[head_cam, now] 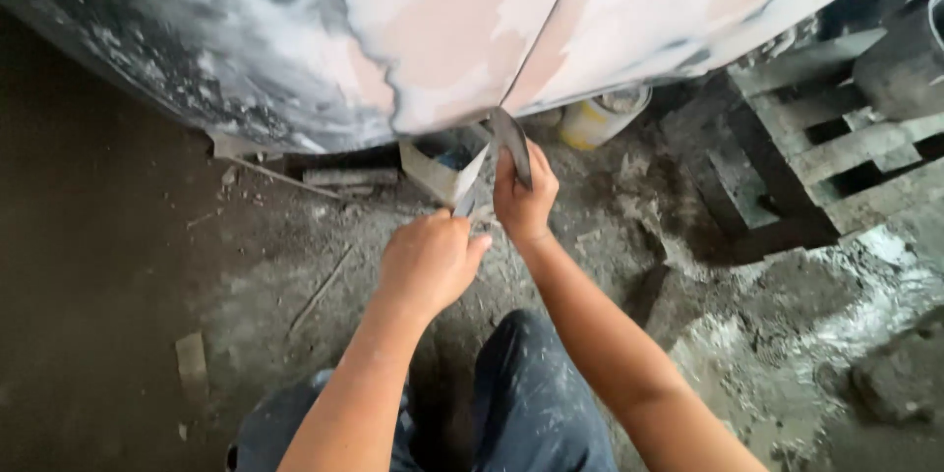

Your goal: The person sands the side panel of a car using a sanding block, focusing on smoothing the surface around the wheel arch and lower body. They switch between different sanding blocks and move around the vehicle to reach different areas.

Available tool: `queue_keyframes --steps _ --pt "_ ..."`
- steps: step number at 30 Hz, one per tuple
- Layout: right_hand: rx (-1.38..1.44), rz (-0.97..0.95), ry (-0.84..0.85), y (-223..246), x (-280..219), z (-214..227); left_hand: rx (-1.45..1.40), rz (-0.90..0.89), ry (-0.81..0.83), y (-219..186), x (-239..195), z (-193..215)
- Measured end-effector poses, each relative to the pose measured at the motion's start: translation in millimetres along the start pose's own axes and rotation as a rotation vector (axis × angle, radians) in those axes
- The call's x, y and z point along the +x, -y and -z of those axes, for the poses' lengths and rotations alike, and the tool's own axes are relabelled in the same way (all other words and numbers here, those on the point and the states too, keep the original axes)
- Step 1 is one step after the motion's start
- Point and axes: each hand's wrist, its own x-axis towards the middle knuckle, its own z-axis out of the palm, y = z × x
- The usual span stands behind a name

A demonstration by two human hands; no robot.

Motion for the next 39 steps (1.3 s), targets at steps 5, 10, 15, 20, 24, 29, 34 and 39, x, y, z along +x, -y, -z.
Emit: queue_keyframes --steps 5,10,15,20,24,29,34,39 --pt "-0.03 -0.048 -0.035 3.2 -11.1 4.0 0.021 -0.007 0.014 2.6 -6.5 -7.1" --pt "-0.008 -0.008 -0.024 11.7 -2.0 3.8 0.018 0.017 0.03 3.0 -2.0 -2.0" --pt "-0.021 -0.133 0.105 -4.4 -24.1 17.3 0.047 0.018 0.007 2.9 0.5 4.7" --pt "0.381 -0.608 0.564 4.4 -72.4 75.7 0.022 0.007 -0.007 25.9 -0.4 -10.5" --pt "0.69 -0.793 0.818 32.0 -58.6 93.1 -0.056 0.036 0.21 1.6 -1.7 20.9" --pt "0.663 -0.796 0.642 35.7 -39.1 91.2 0.089 0.137 0.216 5.3 -1.0 11.8" --pt "0.701 -0.718 0.767 25.5 -34.5 96.1 0.175 0.181 0.224 8.7 -5.6 6.2" --pt "0.421 -0.484 0.79 49.0 -7.0 93.7 0.353 -0.016 0.131 21.2 -7.5 -17.1"
